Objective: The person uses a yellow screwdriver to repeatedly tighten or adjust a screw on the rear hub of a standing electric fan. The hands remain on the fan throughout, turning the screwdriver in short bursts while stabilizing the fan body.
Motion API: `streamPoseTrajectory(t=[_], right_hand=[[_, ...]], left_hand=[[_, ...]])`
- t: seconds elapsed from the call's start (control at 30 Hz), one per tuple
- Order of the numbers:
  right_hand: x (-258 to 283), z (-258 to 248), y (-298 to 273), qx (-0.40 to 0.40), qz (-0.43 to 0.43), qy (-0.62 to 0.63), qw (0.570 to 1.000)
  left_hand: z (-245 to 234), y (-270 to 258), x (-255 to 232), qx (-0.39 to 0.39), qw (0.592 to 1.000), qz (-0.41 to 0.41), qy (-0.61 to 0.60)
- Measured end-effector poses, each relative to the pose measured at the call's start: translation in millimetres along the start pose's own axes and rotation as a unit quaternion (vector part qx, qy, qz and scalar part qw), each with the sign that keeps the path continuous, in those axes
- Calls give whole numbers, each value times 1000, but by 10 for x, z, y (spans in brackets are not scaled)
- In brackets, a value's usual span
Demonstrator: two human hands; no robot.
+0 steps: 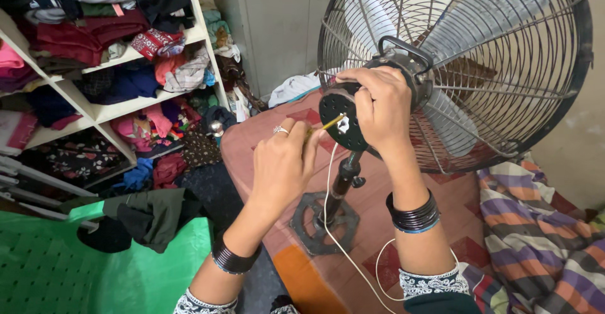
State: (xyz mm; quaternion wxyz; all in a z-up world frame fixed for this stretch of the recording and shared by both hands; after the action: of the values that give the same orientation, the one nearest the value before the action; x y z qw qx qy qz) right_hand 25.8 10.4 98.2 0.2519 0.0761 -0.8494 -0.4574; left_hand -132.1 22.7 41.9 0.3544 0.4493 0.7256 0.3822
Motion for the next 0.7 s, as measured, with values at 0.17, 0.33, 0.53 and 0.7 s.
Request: streamPoseTrajectory(t=[0.17,0.33,0.53,0.7], right_hand=[[18,-11,0,-2,2,4,1000],[27,-18,-1,-3,-2,5,1000],[-1,-9,-3,-4,7,5,1000],[0,-12,-8,-4,2,5,1000]], left_hand=[[-18,-19,-76,-8,1000,17,-7],[1,-27,-58,-7,1000,10,3],[1,4,-39,4,999,0,43],[-141,23,-106,-34,999,2,-24]])
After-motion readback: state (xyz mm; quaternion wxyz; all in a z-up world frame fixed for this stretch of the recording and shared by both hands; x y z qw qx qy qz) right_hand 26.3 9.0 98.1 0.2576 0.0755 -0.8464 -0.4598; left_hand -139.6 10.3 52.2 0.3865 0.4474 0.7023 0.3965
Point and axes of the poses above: each hand's wrist, its own y-axis towards the middle knuckle, its own z-axis out of the palm, x = y × z, the point moved 10 cm from there along y, towards the middle knuckle, and after that the axes turned 13 degrees about z, right-handed, at the moved point
